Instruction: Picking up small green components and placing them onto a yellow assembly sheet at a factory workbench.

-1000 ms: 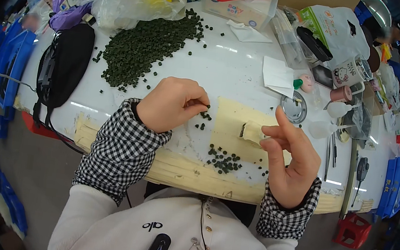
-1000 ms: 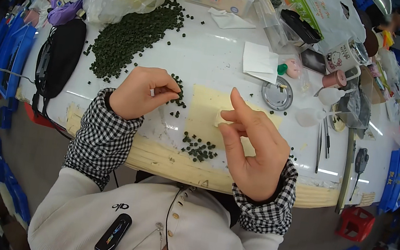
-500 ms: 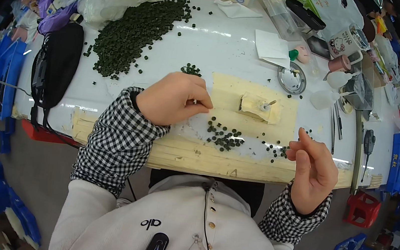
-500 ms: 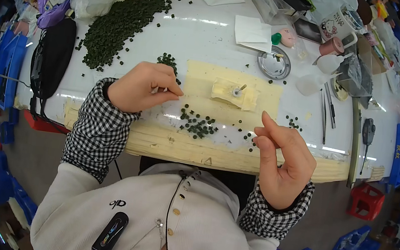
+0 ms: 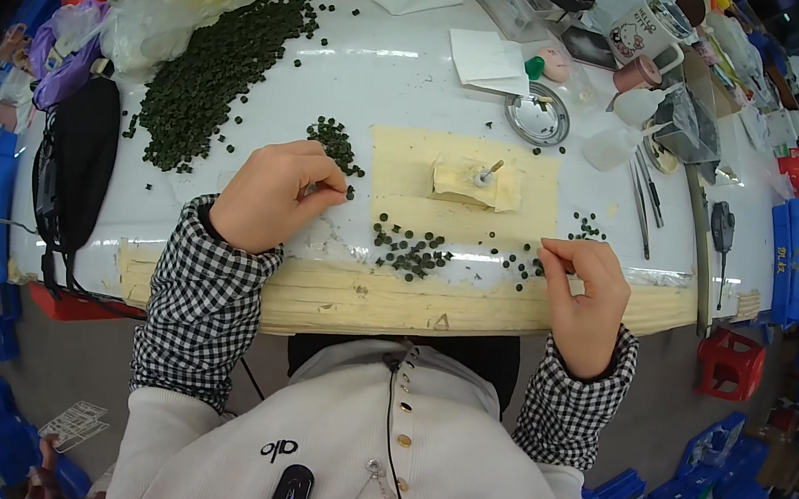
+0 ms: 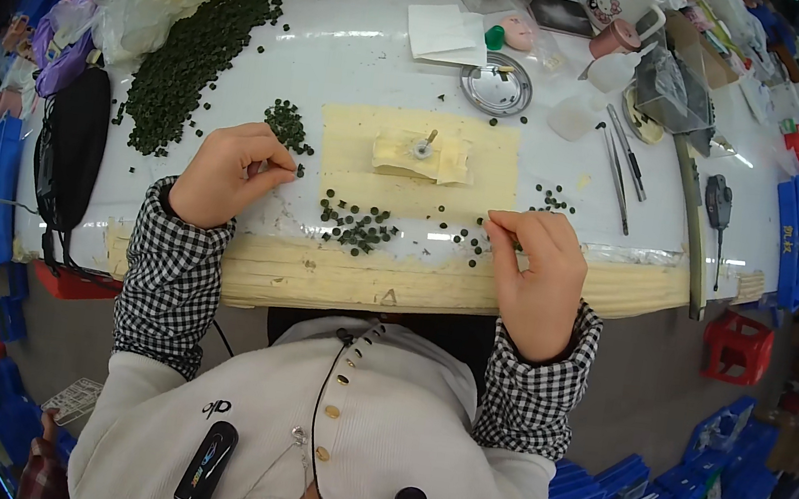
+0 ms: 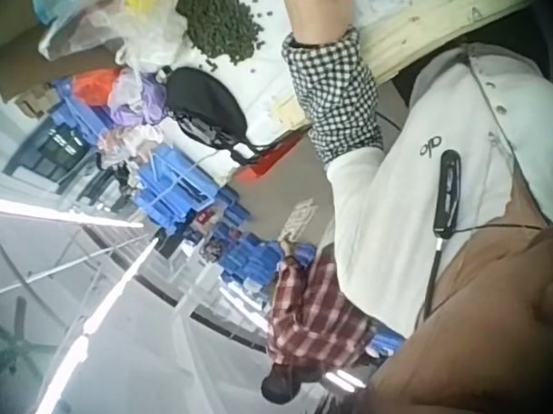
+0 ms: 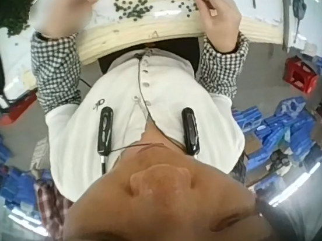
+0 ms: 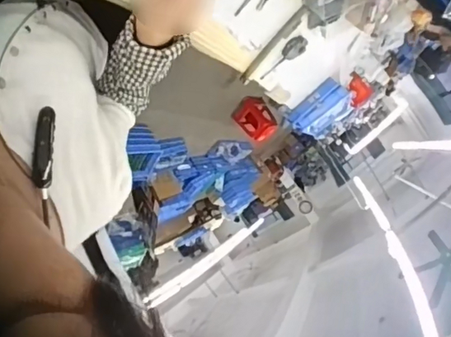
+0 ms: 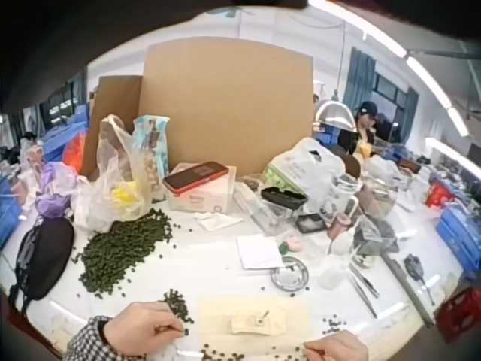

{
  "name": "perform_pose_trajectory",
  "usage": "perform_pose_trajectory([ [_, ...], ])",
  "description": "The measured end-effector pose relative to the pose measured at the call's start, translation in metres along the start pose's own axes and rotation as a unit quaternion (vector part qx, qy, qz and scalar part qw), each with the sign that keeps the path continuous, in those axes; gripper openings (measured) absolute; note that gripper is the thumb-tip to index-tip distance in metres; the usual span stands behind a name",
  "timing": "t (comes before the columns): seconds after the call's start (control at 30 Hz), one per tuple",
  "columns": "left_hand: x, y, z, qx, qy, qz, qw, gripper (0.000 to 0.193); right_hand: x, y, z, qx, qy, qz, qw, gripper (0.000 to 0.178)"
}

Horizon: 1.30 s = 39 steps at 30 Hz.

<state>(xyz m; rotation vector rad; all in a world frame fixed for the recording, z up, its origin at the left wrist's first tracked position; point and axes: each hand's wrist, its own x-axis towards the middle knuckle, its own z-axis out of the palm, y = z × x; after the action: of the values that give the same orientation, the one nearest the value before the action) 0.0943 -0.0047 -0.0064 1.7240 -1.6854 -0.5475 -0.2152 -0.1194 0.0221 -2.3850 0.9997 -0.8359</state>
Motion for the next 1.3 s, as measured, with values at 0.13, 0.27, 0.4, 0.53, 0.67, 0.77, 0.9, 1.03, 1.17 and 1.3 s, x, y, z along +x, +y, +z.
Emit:
perform_pose_trajectory([
  [0.13,0.000,0.005,-0.003,-0.075,0.037,-0.038,0.996,0.009,0.002,0.003,0.007,-0.074,-0.025,-0.035,0.996,0.011],
  [0.27,-0.001,0.018,0.002,-0.307,0.075,-0.087,0.945,0.013,0.002,0.010,0.015,-0.099,-0.035,-0.049,0.993,0.010],
  [0.4,0.000,0.025,0.002,-0.446,0.022,-0.117,0.887,0.018,0.004,0.011,0.016,-0.110,-0.050,-0.049,0.991,0.011],
  [0.53,0.009,0.044,0.001,-0.572,-0.005,-0.173,0.802,0.021,0.004,0.009,0.015,-0.095,-0.049,-0.052,0.993,0.011],
  [0.67,0.024,0.058,0.007,-0.641,-0.037,-0.161,0.749,0.025,0.009,0.000,0.008,-0.017,-0.044,-0.003,0.999,0.011],
  [0.77,0.029,0.057,0.014,-0.666,-0.056,-0.136,0.731,0.025,0.021,-0.022,-0.002,0.054,-0.029,-0.017,0.998,0.012],
  [0.9,0.033,0.053,0.023,-0.663,-0.036,-0.116,0.739,0.024,0.045,-0.047,-0.005,0.101,-0.012,-0.105,0.989,0.016],
  [1.03,0.030,0.054,0.023,-0.645,0.019,-0.091,0.759,0.021,0.069,-0.062,0.009,0.147,-0.037,-0.144,0.978,0.016],
  [1.17,0.027,0.046,0.022,-0.586,0.060,-0.030,0.807,0.018,0.081,-0.067,0.030,0.174,-0.034,-0.174,0.969,0.016],
  [1.3,0.023,0.052,0.020,-0.530,0.113,-0.005,0.841,0.018,0.081,-0.067,0.037,0.156,-0.027,-0.190,0.969,0.017],
])
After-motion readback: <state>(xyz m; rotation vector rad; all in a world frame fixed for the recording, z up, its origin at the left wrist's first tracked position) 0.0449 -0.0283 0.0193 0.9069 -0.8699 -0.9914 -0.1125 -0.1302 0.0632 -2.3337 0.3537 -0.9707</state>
